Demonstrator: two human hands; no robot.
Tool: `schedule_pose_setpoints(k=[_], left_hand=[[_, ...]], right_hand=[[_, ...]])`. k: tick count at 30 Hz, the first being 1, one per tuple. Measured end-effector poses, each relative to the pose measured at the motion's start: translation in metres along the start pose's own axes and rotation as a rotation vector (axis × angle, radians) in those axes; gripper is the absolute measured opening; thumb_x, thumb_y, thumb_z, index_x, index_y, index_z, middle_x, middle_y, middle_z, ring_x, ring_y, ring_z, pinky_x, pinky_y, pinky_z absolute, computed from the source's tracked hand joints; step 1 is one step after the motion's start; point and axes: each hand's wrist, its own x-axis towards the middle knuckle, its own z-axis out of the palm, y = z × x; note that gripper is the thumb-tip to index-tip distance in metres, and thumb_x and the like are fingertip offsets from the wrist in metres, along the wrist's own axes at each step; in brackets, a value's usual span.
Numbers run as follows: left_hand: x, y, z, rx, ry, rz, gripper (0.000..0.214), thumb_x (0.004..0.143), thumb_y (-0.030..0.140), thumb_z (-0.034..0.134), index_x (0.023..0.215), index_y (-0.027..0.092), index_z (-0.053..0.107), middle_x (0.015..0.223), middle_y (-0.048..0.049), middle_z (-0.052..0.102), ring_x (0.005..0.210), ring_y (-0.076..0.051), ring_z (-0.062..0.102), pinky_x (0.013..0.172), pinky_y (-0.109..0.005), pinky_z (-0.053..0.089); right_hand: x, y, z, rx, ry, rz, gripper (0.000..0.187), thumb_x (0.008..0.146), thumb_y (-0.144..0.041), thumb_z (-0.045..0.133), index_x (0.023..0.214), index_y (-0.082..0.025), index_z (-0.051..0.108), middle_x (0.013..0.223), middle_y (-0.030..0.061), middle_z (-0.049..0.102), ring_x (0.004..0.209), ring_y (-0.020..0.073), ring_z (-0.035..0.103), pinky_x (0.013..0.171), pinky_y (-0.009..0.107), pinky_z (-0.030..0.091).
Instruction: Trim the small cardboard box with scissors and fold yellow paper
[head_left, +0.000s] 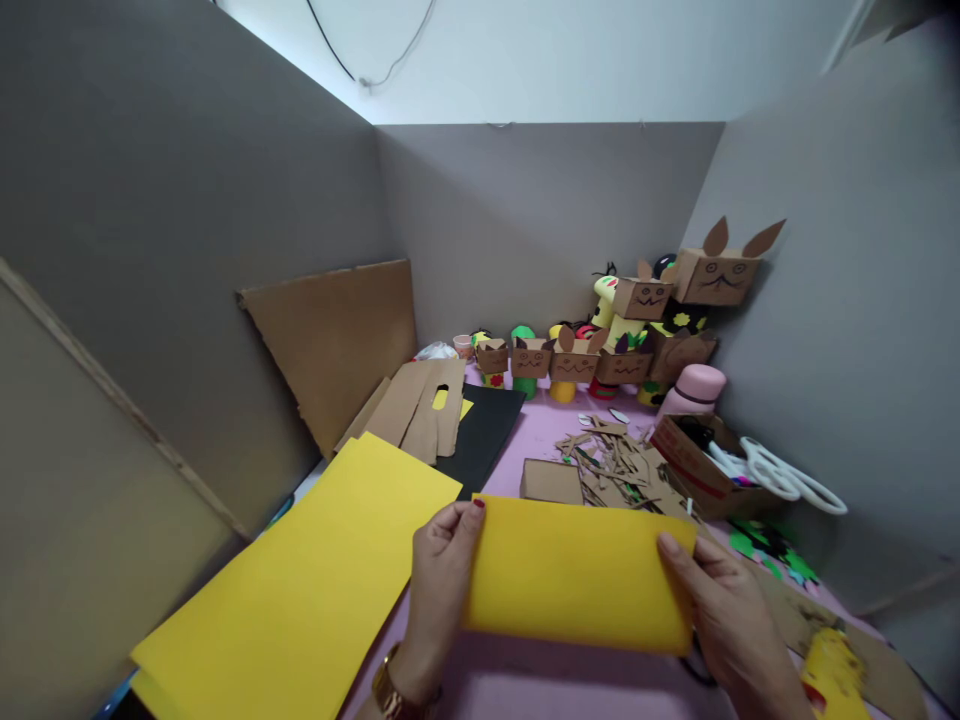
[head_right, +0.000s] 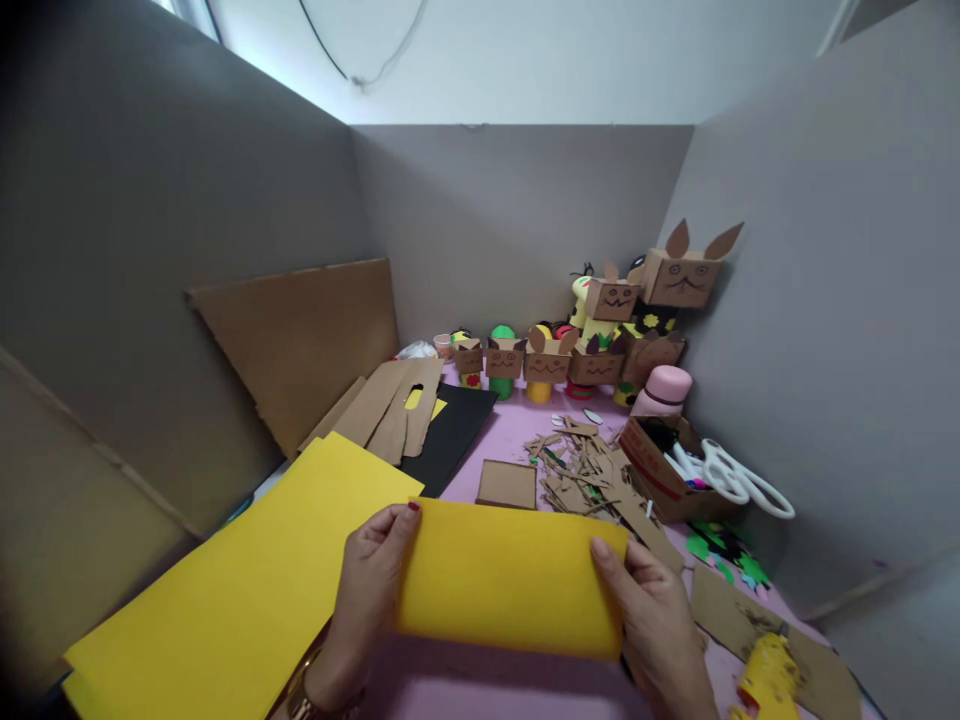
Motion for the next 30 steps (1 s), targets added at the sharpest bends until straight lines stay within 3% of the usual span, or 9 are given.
schedule_pose_setpoints(k=[15, 23, 30], left_hand=[[0.004, -0.003, -0.004, 0.063, 0.010, 0.001, 0.038, 0.076, 0.053, 0.058, 0.064, 0.018, 0.055, 0.059, 0.0033, 0.053, 0.056, -0.012, 0.049, 0.050, -0.020, 0.037], [0.009, 0.009, -0.004, 0.160, 0.077, -0.073, 0.033, 0.070, 0.050, 0.063, 0.076, 0.018, 0.062, 0.059, 0.0024, 0.063, 0.061, -0.018, 0.059, 0.051, -0.021, 0.045], [0.015, 0.006, -0.005, 0.185, 0.099, -0.066, 0.036, 0.067, 0.053, 0.066, 0.077, 0.018, 0.062, 0.065, 0.0016, 0.065, 0.067, -0.019, 0.061, 0.054, -0.020, 0.047]], right_hand=[[-0.001, -0.001, 0.003, -0.019, -0.025, -0.016, 0.036, 0.064, -0.042, 0.079, 0.088, -0.017, 0.071, 0.074, 0.0082, 0.074, 0.070, 0.0294, 0.070, 0.059, 0.037, 0.056], [0.005, -0.004, 0.009, -0.007, -0.053, -0.136, 0.032, 0.070, -0.049, 0.072, 0.079, -0.018, 0.070, 0.070, 0.0040, 0.072, 0.063, 0.0228, 0.067, 0.053, 0.028, 0.049], [0.007, -0.005, 0.008, 0.036, -0.057, -0.188, 0.029, 0.071, -0.045, 0.073, 0.074, -0.017, 0.068, 0.065, 0.0014, 0.069, 0.053, 0.0158, 0.061, 0.050, 0.023, 0.043]])
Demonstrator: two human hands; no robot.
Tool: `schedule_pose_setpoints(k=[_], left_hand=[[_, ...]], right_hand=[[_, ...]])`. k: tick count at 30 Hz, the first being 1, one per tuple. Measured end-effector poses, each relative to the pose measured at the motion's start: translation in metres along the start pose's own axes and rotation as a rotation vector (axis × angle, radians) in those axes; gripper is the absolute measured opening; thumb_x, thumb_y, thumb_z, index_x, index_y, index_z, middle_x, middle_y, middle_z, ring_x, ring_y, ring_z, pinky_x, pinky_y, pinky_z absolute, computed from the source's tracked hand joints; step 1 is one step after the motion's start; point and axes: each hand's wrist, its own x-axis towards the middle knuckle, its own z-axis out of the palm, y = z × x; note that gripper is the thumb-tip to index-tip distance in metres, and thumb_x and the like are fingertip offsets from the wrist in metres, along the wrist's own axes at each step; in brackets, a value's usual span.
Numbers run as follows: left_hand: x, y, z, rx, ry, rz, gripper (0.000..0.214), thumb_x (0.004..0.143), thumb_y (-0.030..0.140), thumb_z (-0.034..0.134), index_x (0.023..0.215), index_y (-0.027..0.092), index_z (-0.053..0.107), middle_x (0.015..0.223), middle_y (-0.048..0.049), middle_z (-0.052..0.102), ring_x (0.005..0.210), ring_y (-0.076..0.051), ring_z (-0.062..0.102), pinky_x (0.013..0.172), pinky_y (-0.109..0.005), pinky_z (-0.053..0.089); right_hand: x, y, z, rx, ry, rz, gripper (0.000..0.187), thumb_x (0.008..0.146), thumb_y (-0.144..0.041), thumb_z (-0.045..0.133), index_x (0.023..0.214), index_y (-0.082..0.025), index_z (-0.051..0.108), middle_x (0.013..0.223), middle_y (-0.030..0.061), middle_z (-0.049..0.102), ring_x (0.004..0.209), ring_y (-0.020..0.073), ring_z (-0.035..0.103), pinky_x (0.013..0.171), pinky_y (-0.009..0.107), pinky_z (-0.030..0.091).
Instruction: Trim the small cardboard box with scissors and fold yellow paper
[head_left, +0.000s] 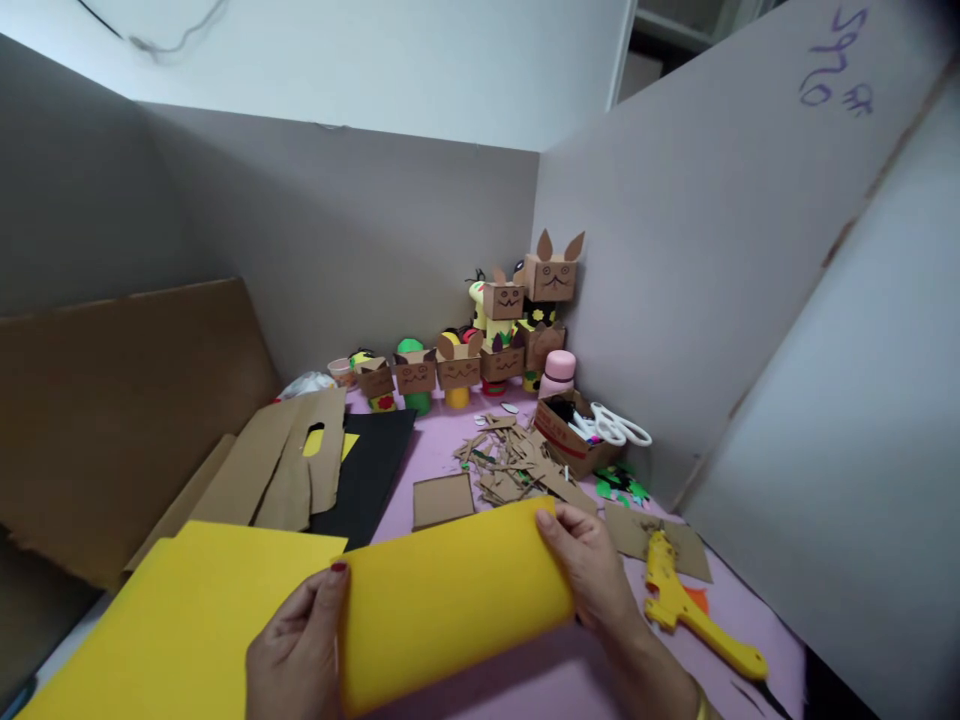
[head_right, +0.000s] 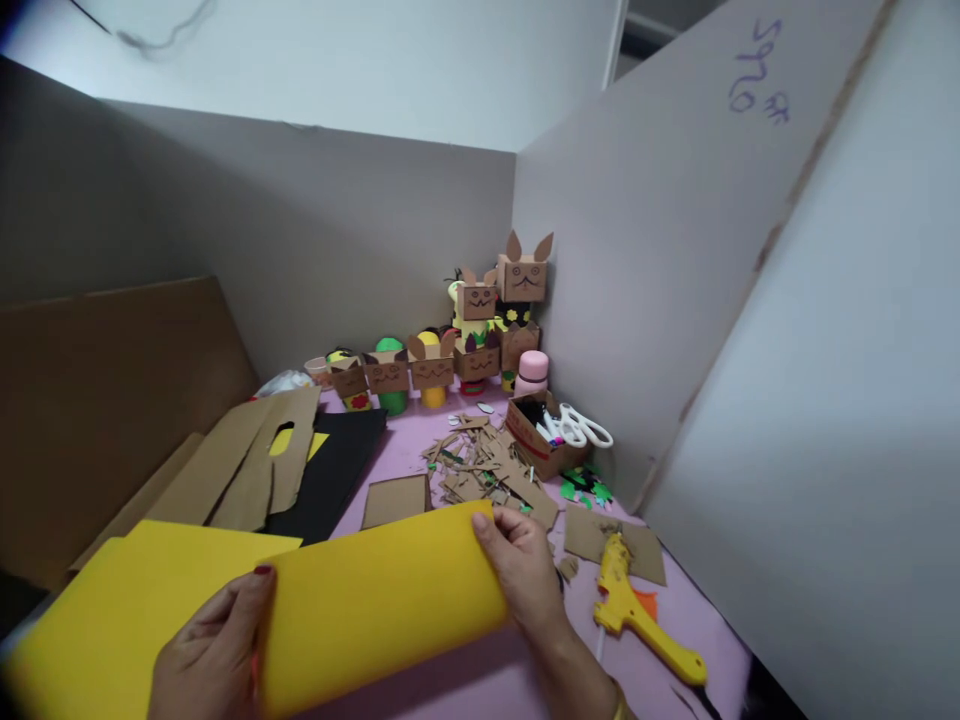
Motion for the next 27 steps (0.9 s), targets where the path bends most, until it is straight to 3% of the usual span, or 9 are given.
schedule_pose_setpoints(k=[16, 27], left_hand=[[-0.004, 0.009, 0.005, 0.072, 0.058, -0.002, 0.029, 0.066, 0.050, 0.061, 0.068, 0.021, 0.062, 0.063, 0.0022, 0.066, 0.070, -0.020, 0.062, 0.053, -0.020, 0.048], [-0.007, 0.013, 0.005, 0.052, 0.037, -0.017, 0.031, 0.067, 0.051, 0.062, 0.074, 0.021, 0.065, 0.065, 0.0017, 0.068, 0.070, -0.023, 0.063, 0.053, -0.025, 0.050]], right_hand=[[0.002, 0.001, -0.003, -0.001, 0.019, -0.024, 0.028, 0.066, -0.042, 0.077, 0.078, -0.017, 0.070, 0.068, 0.0023, 0.071, 0.056, 0.0169, 0.062, 0.055, 0.026, 0.046], [0.001, 0.000, -0.002, 0.018, 0.008, -0.018, 0.028, 0.069, -0.043, 0.075, 0.080, -0.018, 0.071, 0.069, 0.0020, 0.071, 0.056, 0.0162, 0.061, 0.055, 0.025, 0.045]])
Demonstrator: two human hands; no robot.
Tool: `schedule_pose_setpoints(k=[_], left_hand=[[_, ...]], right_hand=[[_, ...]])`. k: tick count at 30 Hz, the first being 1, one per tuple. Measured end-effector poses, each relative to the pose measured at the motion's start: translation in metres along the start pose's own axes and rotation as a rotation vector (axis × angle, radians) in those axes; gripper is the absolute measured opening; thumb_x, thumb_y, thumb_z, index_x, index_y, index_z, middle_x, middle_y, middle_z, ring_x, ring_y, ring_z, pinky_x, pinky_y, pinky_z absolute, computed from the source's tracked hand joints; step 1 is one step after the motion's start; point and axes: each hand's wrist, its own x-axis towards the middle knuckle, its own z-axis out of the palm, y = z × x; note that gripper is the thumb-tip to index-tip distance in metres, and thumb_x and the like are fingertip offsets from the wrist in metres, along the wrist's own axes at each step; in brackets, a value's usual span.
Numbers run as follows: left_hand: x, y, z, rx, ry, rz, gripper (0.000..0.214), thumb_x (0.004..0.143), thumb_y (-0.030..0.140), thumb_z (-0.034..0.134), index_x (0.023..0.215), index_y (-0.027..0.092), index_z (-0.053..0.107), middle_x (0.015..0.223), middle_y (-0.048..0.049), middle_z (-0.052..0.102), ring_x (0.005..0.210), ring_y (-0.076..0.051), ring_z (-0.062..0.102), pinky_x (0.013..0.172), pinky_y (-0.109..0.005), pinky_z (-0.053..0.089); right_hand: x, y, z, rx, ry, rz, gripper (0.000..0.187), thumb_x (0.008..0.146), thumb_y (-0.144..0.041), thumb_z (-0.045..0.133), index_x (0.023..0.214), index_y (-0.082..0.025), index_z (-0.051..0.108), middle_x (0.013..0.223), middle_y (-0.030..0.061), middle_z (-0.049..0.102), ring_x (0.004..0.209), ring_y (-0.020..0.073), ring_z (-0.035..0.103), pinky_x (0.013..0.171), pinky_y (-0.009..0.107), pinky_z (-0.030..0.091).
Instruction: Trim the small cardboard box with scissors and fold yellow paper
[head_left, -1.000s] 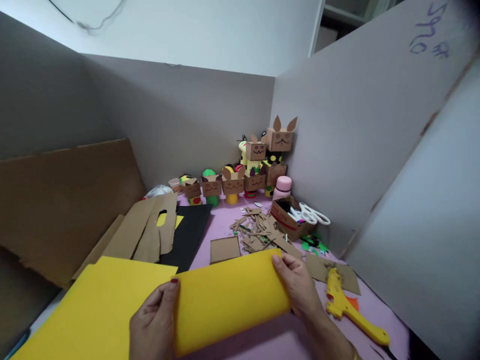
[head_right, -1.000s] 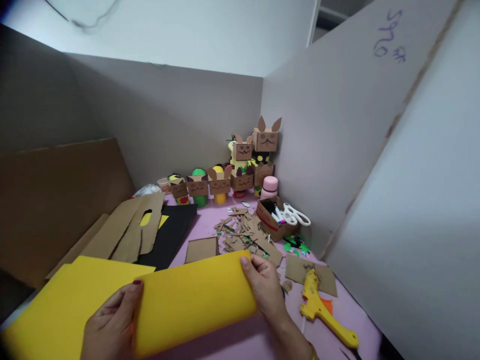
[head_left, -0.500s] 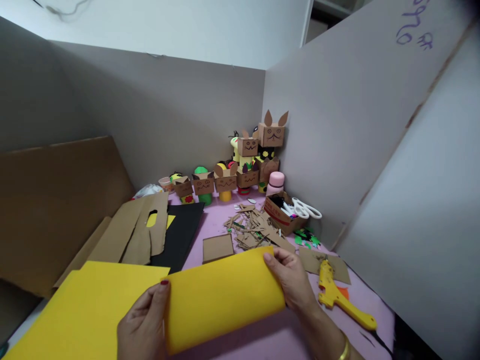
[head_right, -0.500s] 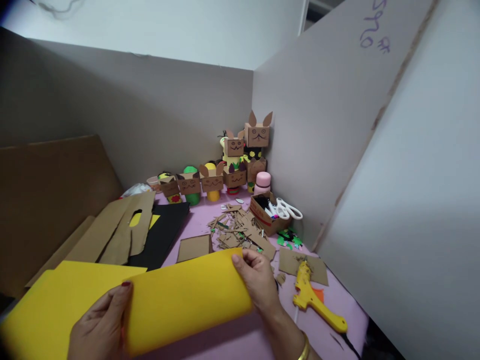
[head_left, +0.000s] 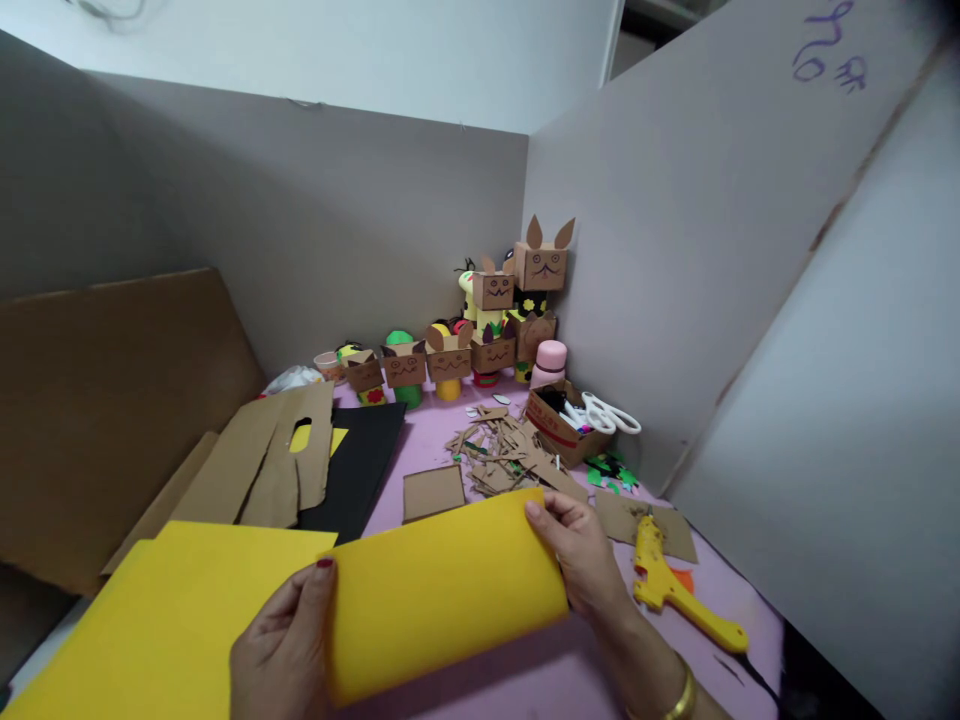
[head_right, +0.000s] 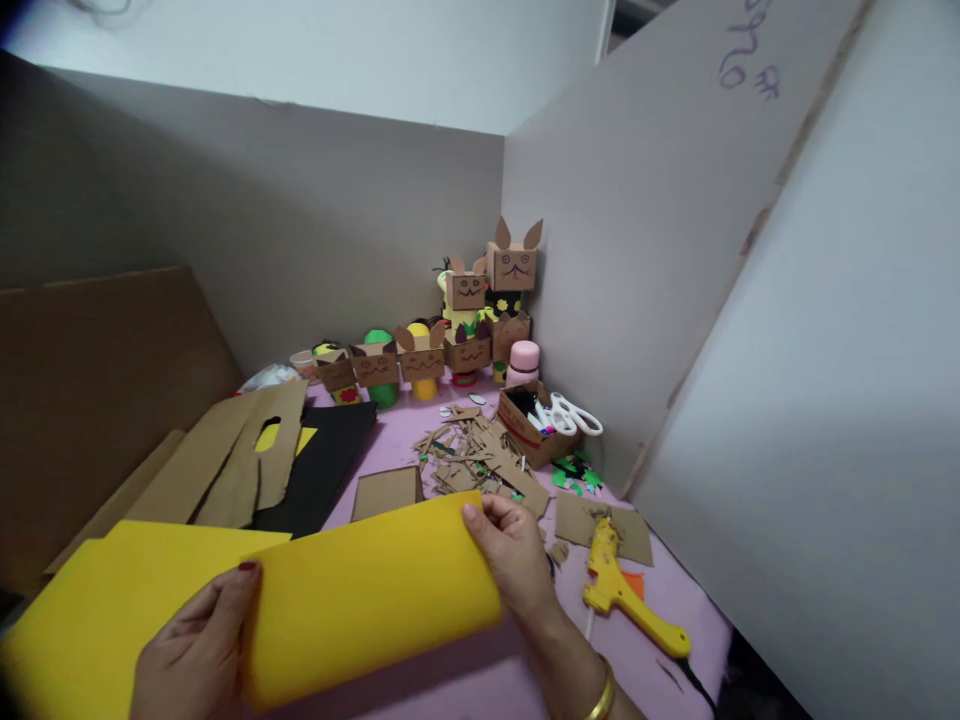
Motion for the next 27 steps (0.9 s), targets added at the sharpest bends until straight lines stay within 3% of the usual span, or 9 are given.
schedule_pose_setpoints(k=[20, 27], left_hand=[[0.002, -0.005, -0.002, -0.015, -0.014, -0.001, 0.031, 0.069, 0.052, 0.063, 0.079, 0.023, 0.067, 0.068, 0.0042, 0.069, 0.072, -0.021, 0.064, 0.055, -0.021, 0.050], [0.003, -0.010, -0.001, -0.103, -0.070, 0.031, 0.035, 0.066, 0.050, 0.068, 0.078, 0.017, 0.065, 0.062, 0.0012, 0.065, 0.063, -0.018, 0.059, 0.052, -0.022, 0.045]], right_hand=[[0.001, 0.001, 0.001, 0.006, 0.023, -0.001, 0.026, 0.073, -0.044, 0.072, 0.075, -0.018, 0.071, 0.069, 0.0013, 0.072, 0.058, 0.0179, 0.065, 0.050, 0.024, 0.045], [-0.003, 0.001, 0.001, 0.027, 0.050, 0.068, 0.029, 0.069, -0.045, 0.075, 0.078, -0.018, 0.071, 0.070, 0.0033, 0.073, 0.063, 0.0219, 0.068, 0.055, 0.028, 0.051]])
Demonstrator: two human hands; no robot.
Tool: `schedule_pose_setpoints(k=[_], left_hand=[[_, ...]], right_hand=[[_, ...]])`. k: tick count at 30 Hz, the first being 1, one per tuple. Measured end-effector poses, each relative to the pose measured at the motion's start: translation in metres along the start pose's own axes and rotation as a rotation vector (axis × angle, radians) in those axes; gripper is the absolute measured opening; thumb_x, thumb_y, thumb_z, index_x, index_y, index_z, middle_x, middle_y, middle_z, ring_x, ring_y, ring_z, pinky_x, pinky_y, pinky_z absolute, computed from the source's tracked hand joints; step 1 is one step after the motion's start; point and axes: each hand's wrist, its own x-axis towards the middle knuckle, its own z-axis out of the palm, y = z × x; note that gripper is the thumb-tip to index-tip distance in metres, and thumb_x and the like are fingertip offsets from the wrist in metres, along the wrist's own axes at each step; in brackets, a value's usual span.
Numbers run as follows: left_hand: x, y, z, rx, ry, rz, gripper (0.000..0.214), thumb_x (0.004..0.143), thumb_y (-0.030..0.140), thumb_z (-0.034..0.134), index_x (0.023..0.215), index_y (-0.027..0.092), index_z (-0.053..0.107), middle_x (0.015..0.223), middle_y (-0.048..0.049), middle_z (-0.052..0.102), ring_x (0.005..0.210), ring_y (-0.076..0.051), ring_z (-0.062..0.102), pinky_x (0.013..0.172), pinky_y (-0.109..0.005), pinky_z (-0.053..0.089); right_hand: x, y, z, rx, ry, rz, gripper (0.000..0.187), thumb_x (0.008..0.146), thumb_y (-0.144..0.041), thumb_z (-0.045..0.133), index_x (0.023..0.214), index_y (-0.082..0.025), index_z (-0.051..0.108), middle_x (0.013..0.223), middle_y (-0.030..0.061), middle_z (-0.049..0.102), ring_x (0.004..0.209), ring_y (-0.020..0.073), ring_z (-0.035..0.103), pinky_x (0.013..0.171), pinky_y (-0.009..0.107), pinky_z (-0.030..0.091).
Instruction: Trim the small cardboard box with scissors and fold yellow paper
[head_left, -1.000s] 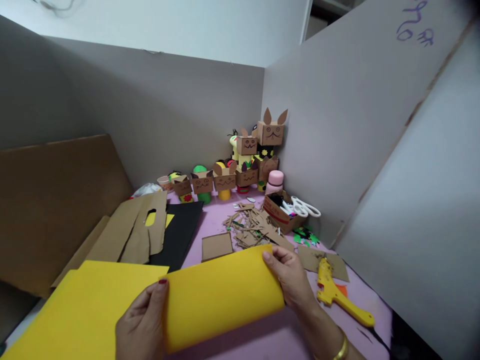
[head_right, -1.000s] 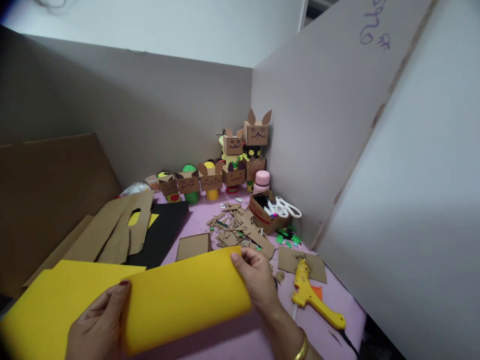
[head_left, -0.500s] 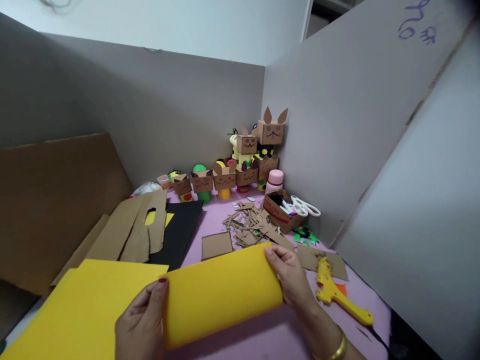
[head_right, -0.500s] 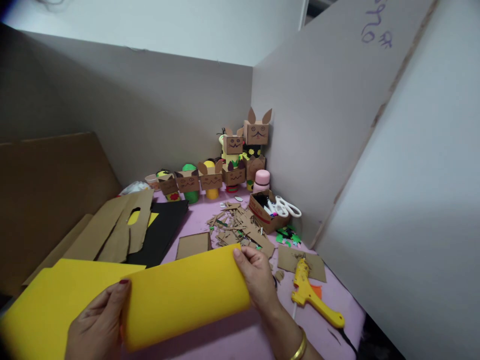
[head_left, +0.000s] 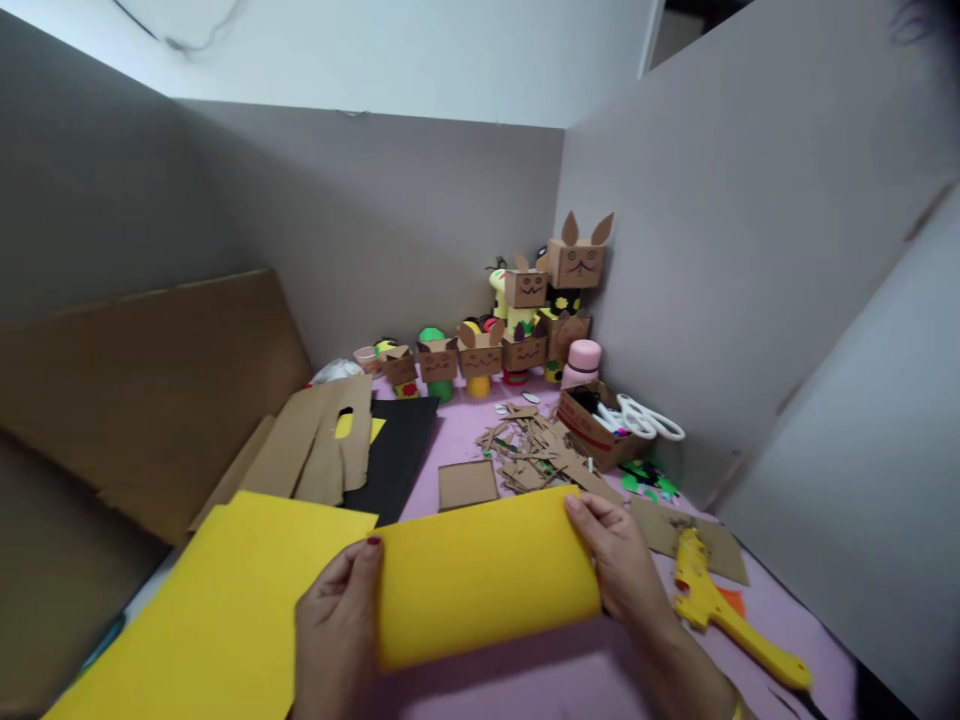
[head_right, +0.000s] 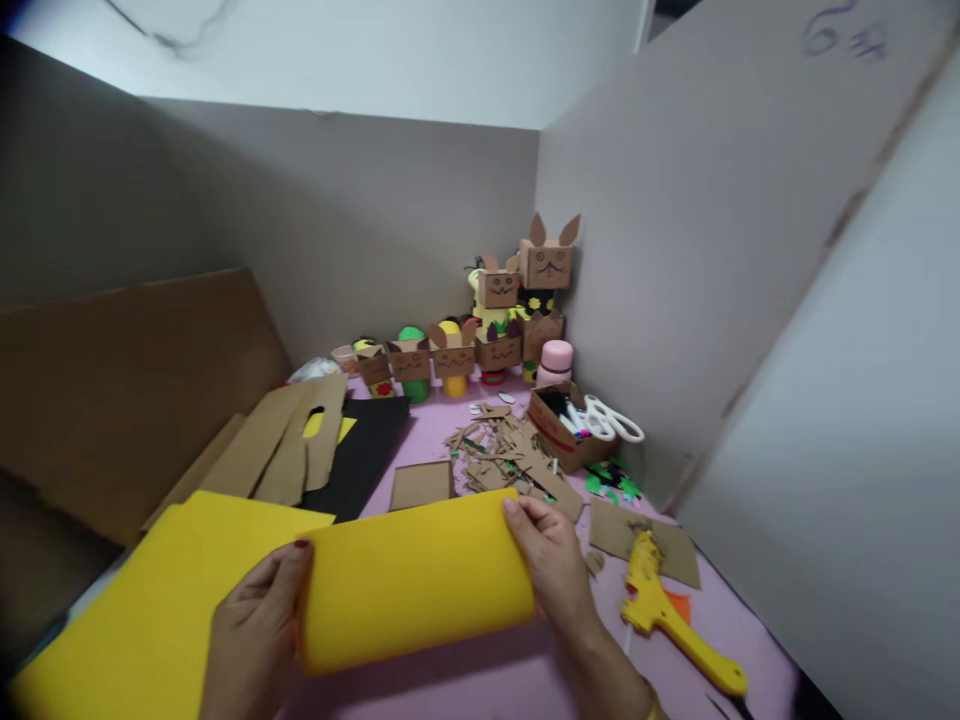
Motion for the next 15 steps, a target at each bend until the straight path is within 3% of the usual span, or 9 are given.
schedule_pose_setpoints(k=[6, 15], left_hand=[[-0.002, -0.011, -0.001, -0.088, -0.093, 0.071, 0.033, 0.075, 0.049, 0.062, 0.070, 0.017, 0.061, 0.061, 0.0023, 0.058, 0.060, -0.014, 0.051, 0.053, -0.020, 0.040], [-0.005, -0.009, -0.002, -0.142, -0.133, 0.085, 0.034, 0.077, 0.048, 0.062, 0.067, 0.016, 0.058, 0.063, 0.0019, 0.056, 0.061, -0.012, 0.048, 0.054, -0.019, 0.037]], right_hand=[[-0.003, 0.004, -0.008, -0.008, 0.071, 0.111, 0.032, 0.063, -0.042, 0.080, 0.083, -0.019, 0.072, 0.076, 0.0038, 0.075, 0.066, 0.0225, 0.069, 0.056, 0.027, 0.054], [-0.006, 0.001, -0.007, -0.108, 0.102, 0.116, 0.034, 0.057, -0.042, 0.082, 0.082, -0.020, 0.074, 0.075, 0.0054, 0.075, 0.065, 0.0253, 0.070, 0.054, 0.029, 0.056]])
